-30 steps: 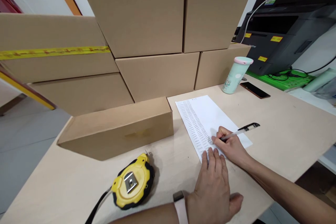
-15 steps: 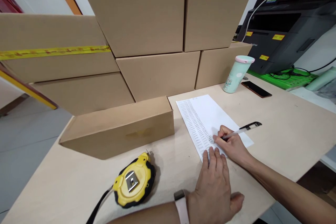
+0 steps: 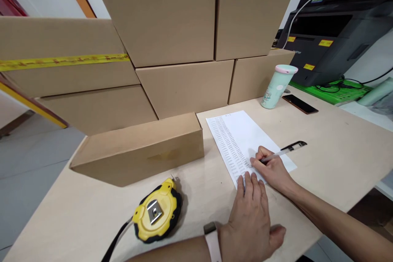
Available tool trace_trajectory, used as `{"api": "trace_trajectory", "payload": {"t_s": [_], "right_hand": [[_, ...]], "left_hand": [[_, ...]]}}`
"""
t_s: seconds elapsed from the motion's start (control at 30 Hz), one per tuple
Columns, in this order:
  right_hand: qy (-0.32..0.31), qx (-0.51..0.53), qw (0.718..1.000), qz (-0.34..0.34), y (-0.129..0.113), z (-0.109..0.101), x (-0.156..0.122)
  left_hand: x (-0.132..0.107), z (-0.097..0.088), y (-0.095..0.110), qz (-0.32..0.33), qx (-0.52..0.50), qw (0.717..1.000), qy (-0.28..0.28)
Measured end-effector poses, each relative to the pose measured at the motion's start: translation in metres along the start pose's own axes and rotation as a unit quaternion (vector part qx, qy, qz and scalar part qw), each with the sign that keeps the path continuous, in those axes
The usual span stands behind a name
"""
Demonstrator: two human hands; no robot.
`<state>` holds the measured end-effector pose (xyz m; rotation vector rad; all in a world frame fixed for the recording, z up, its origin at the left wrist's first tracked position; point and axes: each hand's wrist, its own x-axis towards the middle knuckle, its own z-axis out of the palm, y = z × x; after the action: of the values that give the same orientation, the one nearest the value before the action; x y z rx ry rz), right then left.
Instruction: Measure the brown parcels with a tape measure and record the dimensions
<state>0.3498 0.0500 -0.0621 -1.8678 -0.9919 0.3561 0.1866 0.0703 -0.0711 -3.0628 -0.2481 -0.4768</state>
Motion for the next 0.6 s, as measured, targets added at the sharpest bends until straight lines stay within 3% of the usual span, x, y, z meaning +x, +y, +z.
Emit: {"api": "trace_trajectory", "payload": {"t_s": [0.6], "right_hand": [[0.002,0.007,1.000,-0.001,-0.0038,-0.0005,0.0001]], "left_hand": [[-0.0002,-0.0023,-0.0007,0.000,-0.005,1.000,-0.009]]}}
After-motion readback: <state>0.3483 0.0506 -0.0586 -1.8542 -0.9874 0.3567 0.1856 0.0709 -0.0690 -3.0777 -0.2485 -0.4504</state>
